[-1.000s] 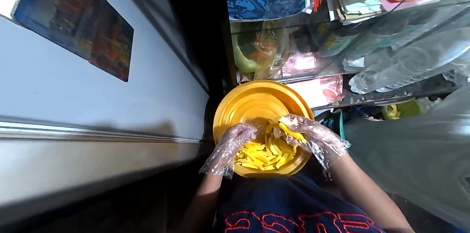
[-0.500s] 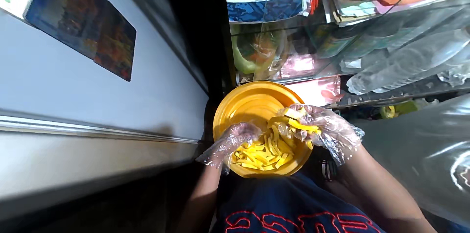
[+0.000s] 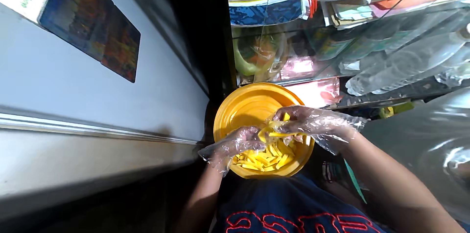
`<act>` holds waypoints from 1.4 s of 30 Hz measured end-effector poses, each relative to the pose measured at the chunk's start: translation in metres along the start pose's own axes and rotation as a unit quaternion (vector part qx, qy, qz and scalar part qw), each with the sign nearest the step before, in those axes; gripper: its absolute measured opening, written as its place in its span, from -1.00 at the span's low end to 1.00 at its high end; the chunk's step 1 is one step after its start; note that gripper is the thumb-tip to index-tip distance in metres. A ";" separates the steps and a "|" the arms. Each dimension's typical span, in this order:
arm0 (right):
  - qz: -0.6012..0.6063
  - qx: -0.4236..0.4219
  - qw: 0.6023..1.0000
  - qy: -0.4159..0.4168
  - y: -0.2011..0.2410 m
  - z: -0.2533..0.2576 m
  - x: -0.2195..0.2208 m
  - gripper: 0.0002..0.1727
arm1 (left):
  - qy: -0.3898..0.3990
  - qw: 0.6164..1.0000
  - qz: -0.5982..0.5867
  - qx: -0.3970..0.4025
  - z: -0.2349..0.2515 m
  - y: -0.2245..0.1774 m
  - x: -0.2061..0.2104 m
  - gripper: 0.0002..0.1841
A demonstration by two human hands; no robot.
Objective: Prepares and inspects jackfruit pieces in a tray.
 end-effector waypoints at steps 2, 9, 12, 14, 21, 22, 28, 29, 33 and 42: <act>-0.043 -0.020 0.999 0.014 0.003 0.005 -0.001 -0.80 | 0.025 1.000 0.002 -0.006 0.003 0.002 0.006 -0.69; -0.011 -0.104 0.991 0.089 0.008 0.013 -0.003 -0.77 | 0.054 0.991 -0.122 0.003 0.006 0.005 0.018 -0.71; 0.008 -0.098 0.985 0.139 0.006 0.015 -0.003 -0.67 | 0.061 0.990 -0.126 -0.006 0.007 0.005 0.021 -0.68; 0.003 -0.079 0.987 0.141 0.007 0.015 -0.002 -0.69 | -0.003 0.995 -0.080 -0.061 -0.001 -0.007 0.024 -0.67; -0.036 -0.048 0.996 0.070 0.008 0.021 0.001 -0.79 | 0.017 0.998 -0.008 -0.067 -0.011 -0.026 0.028 -0.55; -0.059 -0.058 0.994 0.067 0.008 0.023 0.000 -0.80 | 0.017 0.998 -0.012 -0.058 -0.011 -0.026 0.027 -0.53; -0.060 -0.054 0.997 0.006 0.004 0.025 -0.002 -0.87 | 0.003 0.998 -0.036 -0.051 -0.016 -0.033 0.028 -0.59; -0.058 -0.059 0.997 -0.003 0.003 0.025 -0.002 -0.88 | -0.001 0.998 -0.045 -0.054 -0.016 -0.032 0.028 -0.60; -0.094 -0.099 0.990 -0.025 0.003 0.025 0.001 -0.81 | 0.002 0.997 -0.065 -0.042 -0.003 -0.006 0.022 -0.62; -0.010 -0.156 0.981 -0.111 0.001 0.015 -0.007 -0.61 | 0.035 0.992 -0.118 -0.015 0.003 -0.002 0.022 -0.64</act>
Point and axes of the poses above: each hand's wrist, its own z-axis towards the middle knuckle, its own x-axis out of the palm, y = z × x, the point moved 9 cm from there along z, towards the middle knuckle, and after that the axes turned 12 degrees about -x, right-handed, at the moved point
